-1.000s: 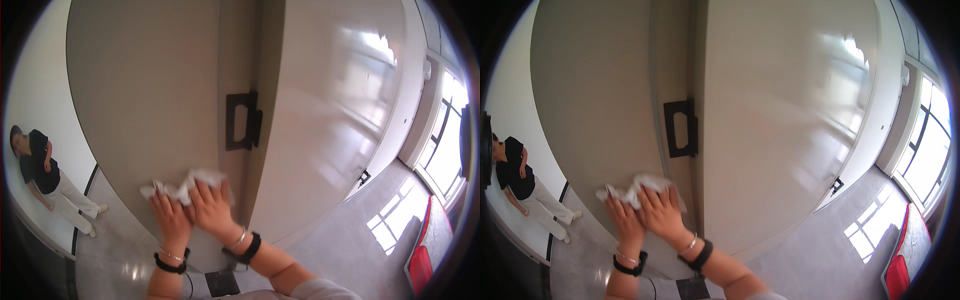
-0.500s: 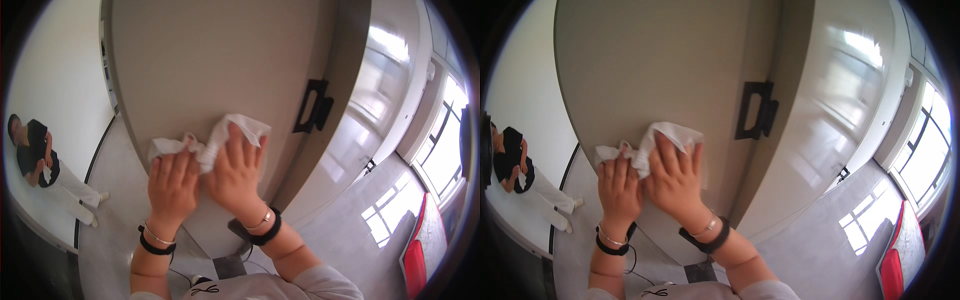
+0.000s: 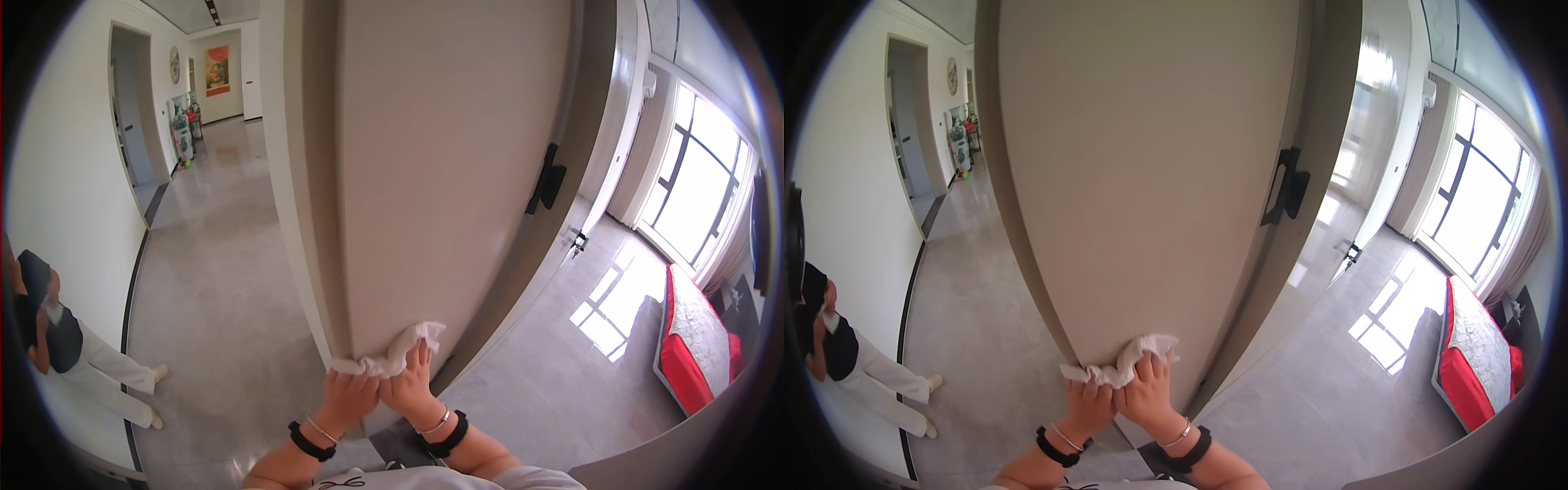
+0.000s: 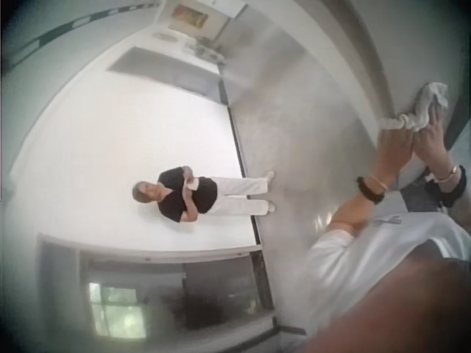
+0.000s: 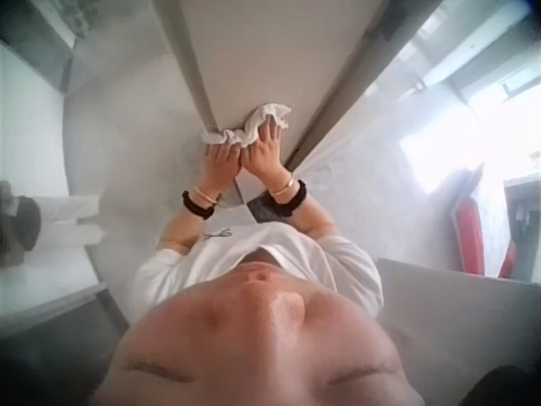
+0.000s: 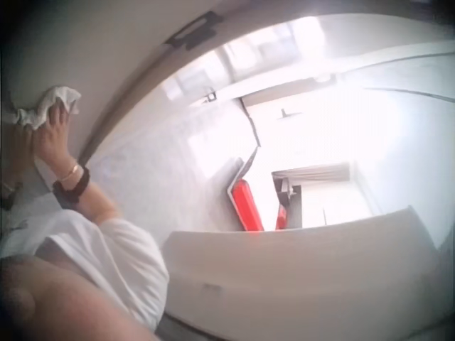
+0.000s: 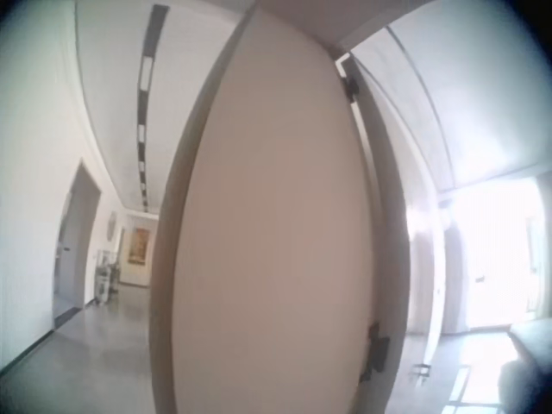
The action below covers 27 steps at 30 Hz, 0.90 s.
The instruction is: The person wipes a door frame, an appliance, a wooden table, and the floor with a cloth.
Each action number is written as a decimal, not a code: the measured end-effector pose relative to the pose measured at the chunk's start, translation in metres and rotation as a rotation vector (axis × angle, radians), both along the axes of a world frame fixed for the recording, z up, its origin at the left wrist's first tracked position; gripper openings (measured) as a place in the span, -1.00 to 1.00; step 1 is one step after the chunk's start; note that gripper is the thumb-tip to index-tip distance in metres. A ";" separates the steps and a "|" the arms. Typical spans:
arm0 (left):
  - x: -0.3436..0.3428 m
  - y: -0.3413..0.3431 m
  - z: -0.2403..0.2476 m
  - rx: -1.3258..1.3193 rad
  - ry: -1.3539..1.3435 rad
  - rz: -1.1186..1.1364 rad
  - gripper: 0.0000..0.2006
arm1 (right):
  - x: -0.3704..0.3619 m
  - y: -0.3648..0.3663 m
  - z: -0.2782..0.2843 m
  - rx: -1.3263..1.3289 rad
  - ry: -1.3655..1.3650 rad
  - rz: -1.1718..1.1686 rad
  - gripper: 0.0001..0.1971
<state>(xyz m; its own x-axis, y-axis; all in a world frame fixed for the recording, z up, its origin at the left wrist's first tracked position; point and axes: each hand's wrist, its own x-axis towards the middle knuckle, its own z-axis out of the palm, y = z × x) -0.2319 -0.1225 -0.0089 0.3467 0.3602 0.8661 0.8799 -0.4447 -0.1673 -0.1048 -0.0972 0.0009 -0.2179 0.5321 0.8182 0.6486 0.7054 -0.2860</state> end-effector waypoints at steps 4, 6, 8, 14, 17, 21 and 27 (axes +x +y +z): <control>0.006 0.008 0.086 0.061 -0.042 0.092 -0.86 | 0.003 0.017 0.079 0.092 -0.071 -0.041 -0.55; 0.008 0.003 0.127 0.162 -0.043 0.177 -0.81 | -0.002 0.014 0.127 0.165 -0.058 -0.010 -0.54; 0.010 0.004 0.137 0.196 -0.067 0.164 -0.80 | -0.003 0.016 0.140 0.201 -0.039 0.024 -0.54; -0.004 0.000 0.049 0.087 -0.094 -0.033 -0.68 | -0.007 -0.007 0.075 0.000 -0.124 0.043 -0.63; -0.013 -0.006 -0.007 -0.142 -0.060 -0.178 -0.68 | -0.002 -0.018 0.011 -0.067 -0.172 0.026 -0.64; -0.024 0.009 0.016 -0.050 0.008 -0.418 -0.65 | -0.013 -0.026 0.021 -0.142 -0.015 -0.055 -0.65; -0.028 0.035 0.129 0.092 -0.010 -0.698 -0.66 | -0.026 -0.022 0.108 -0.274 0.436 0.080 -0.62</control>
